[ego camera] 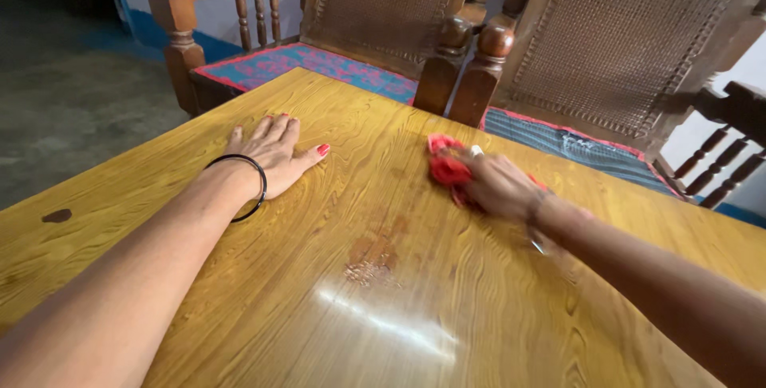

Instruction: The person wipes a wooden table surface with a red cloth, moving across the tabletop and along the edges and legs. The person uses both hands to stabilize and wipe different areas of the table.

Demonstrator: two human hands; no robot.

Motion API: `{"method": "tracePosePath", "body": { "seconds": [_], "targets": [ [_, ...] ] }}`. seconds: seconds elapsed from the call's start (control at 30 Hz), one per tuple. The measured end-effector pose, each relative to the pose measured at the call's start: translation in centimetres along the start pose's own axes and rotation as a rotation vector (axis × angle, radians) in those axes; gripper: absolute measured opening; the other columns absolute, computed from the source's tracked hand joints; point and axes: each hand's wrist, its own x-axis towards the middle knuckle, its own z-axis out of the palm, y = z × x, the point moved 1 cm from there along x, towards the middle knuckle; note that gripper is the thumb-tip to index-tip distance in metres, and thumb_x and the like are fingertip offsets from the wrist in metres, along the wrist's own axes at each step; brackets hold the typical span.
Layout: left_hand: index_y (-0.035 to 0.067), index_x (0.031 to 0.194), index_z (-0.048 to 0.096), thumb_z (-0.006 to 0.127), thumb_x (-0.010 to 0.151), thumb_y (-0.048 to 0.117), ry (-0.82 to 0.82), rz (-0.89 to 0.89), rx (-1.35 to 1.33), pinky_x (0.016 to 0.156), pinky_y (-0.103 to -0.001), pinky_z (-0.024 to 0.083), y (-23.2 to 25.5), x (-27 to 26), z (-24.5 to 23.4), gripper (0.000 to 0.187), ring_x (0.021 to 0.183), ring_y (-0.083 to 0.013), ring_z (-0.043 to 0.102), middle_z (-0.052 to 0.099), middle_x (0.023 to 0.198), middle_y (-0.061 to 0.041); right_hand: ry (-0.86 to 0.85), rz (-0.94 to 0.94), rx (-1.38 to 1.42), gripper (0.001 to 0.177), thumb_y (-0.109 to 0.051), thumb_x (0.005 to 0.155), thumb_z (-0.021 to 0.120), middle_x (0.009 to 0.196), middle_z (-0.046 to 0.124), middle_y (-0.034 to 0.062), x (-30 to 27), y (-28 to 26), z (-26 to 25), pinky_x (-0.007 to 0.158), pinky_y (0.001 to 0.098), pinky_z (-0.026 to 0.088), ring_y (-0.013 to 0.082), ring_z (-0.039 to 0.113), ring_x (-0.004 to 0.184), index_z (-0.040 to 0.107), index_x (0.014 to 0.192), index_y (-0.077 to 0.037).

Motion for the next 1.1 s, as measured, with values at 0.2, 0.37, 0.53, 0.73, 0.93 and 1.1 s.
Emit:
{"method": "tracePosePath", "body": {
  "seconds": [0.2, 0.37, 0.53, 0.73, 0.93, 1.1],
  "targets": [
    [0.013, 0.163, 0.011, 0.024, 0.093, 0.076, 0.008, 0.020, 0.007, 0.125, -0.058, 0.010, -0.6, 0.5, 0.1, 0.095, 0.158, -0.0221, 0.007, 0.006, 0.172, -0.004, 0.236, -0.101, -0.054, 0.021, -0.020, 0.086, 0.061, 0.103, 0.068, 0.0249, 14.1, 2.5, 2.5, 0.083, 0.0550, 0.050, 0.0458, 0.065, 0.098, 0.068, 0.100, -0.006],
    [0.013, 0.163, 0.013, 0.024, 0.094, 0.076, 0.033, 0.030, 0.008, 0.125, -0.057, 0.011, -0.6, -0.1, -0.2, 0.094, 0.158, -0.0231, 0.008, 0.008, 0.172, -0.006, 0.195, -0.030, -0.108, 0.023, -0.021, 0.090, 0.058, 0.105, 0.067, 0.0275, 11.8, 1.8, 2.7, 0.087, 0.0553, 0.049, 0.0463, 0.065, 0.099, 0.067, 0.105, -0.006],
    [0.013, 0.163, 0.010, 0.025, 0.093, 0.077, 0.009, 0.007, -0.007, 0.125, -0.056, 0.011, 0.0, -0.7, -0.3, 0.096, 0.158, -0.0233, 0.007, 0.006, 0.172, -0.005, 0.133, -0.100, 0.016, 0.023, -0.020, 0.088, 0.055, 0.099, 0.070, 0.0242, 2.3, 1.1, 1.0, 0.082, 0.0540, 0.050, 0.0446, 0.066, 0.093, 0.065, 0.105, -0.007],
    [0.011, 0.163, 0.011, 0.026, 0.092, 0.078, 0.013, 0.023, 0.031, 0.125, -0.057, 0.011, -0.2, -0.3, -0.2, 0.099, 0.158, -0.0249, 0.007, 0.006, 0.172, -0.007, 0.166, -0.154, -0.068, 0.022, -0.018, 0.087, 0.057, 0.098, 0.070, 0.0244, 6.7, 2.4, 1.2, 0.085, 0.0532, 0.049, 0.0443, 0.065, 0.098, 0.064, 0.104, -0.006],
    [0.014, 0.163, 0.009, 0.025, 0.093, 0.077, -0.012, 0.019, 0.011, 0.125, -0.057, 0.009, -0.6, 0.6, 0.2, 0.096, 0.158, -0.0243, 0.005, 0.004, 0.172, -0.005, 0.208, -0.014, -0.075, 0.024, -0.021, 0.090, 0.060, 0.104, 0.068, 0.0274, 15.2, 3.0, 2.7, 0.086, 0.0541, 0.050, 0.0458, 0.065, 0.100, 0.065, 0.104, -0.003],
    [0.013, 0.163, 0.011, 0.026, 0.094, 0.075, 0.004, 0.022, 0.013, 0.126, -0.057, 0.011, -0.2, 0.0, -0.5, 0.094, 0.159, -0.0243, 0.007, 0.006, 0.173, -0.005, 0.158, -0.059, -0.056, 0.028, -0.017, 0.086, 0.058, 0.104, 0.068, 0.0268, 8.9, 1.4, 1.6, 0.086, 0.0524, 0.051, 0.0453, 0.065, 0.100, 0.062, 0.111, -0.006]
  ]
}}
